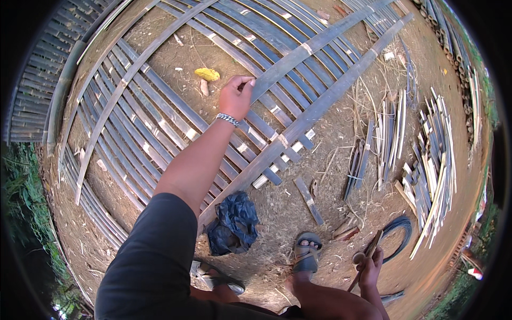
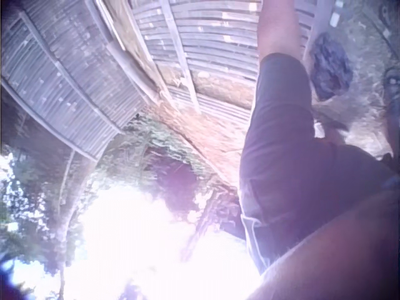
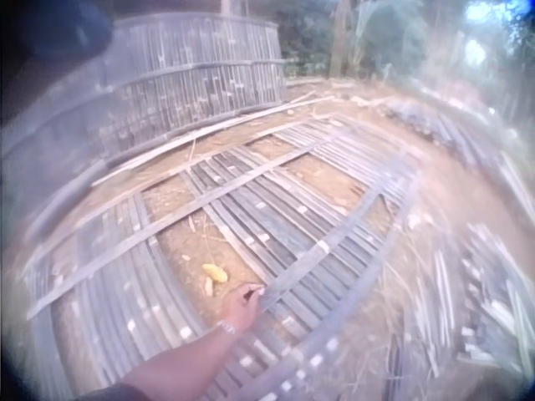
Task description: The person aligns bamboo slats on a wooden frame and secures them by hammering in small fasteners using the side of an axe.
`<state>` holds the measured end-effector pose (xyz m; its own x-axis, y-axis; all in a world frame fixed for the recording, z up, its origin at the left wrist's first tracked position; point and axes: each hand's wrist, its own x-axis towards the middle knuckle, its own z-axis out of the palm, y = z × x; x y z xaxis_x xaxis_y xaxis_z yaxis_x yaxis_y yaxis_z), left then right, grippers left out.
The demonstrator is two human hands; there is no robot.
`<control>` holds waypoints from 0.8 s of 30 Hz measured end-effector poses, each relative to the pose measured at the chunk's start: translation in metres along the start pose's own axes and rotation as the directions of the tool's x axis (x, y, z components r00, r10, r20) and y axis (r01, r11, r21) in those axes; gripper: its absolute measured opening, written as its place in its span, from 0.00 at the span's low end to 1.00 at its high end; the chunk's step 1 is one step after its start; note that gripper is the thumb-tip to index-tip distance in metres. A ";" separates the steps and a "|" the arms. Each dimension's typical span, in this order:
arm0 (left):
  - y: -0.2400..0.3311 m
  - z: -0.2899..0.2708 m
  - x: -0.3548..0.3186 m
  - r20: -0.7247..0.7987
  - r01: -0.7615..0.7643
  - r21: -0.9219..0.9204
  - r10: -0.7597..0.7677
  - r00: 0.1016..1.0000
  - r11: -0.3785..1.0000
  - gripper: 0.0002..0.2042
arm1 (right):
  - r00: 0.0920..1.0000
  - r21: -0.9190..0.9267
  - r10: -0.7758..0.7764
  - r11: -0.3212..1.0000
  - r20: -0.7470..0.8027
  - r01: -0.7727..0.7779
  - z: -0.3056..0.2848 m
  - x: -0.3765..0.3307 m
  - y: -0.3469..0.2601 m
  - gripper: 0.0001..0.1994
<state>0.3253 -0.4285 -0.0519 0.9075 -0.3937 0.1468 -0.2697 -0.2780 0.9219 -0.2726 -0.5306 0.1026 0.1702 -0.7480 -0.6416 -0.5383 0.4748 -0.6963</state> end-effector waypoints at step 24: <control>-0.013 0.008 0.001 0.147 -0.097 0.119 0.079 0.986 0.988 0.03 | 0.831 0.100 -0.346 0.936 0.435 0.337 0.228 0.123 -0.151 0.30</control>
<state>0.3276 -0.4320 -0.0667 0.8258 -0.5394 0.1649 -0.3932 -0.3409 0.8539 0.0178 -0.5884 0.0557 0.6871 -0.5840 -0.4322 -0.3638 0.2384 -0.9004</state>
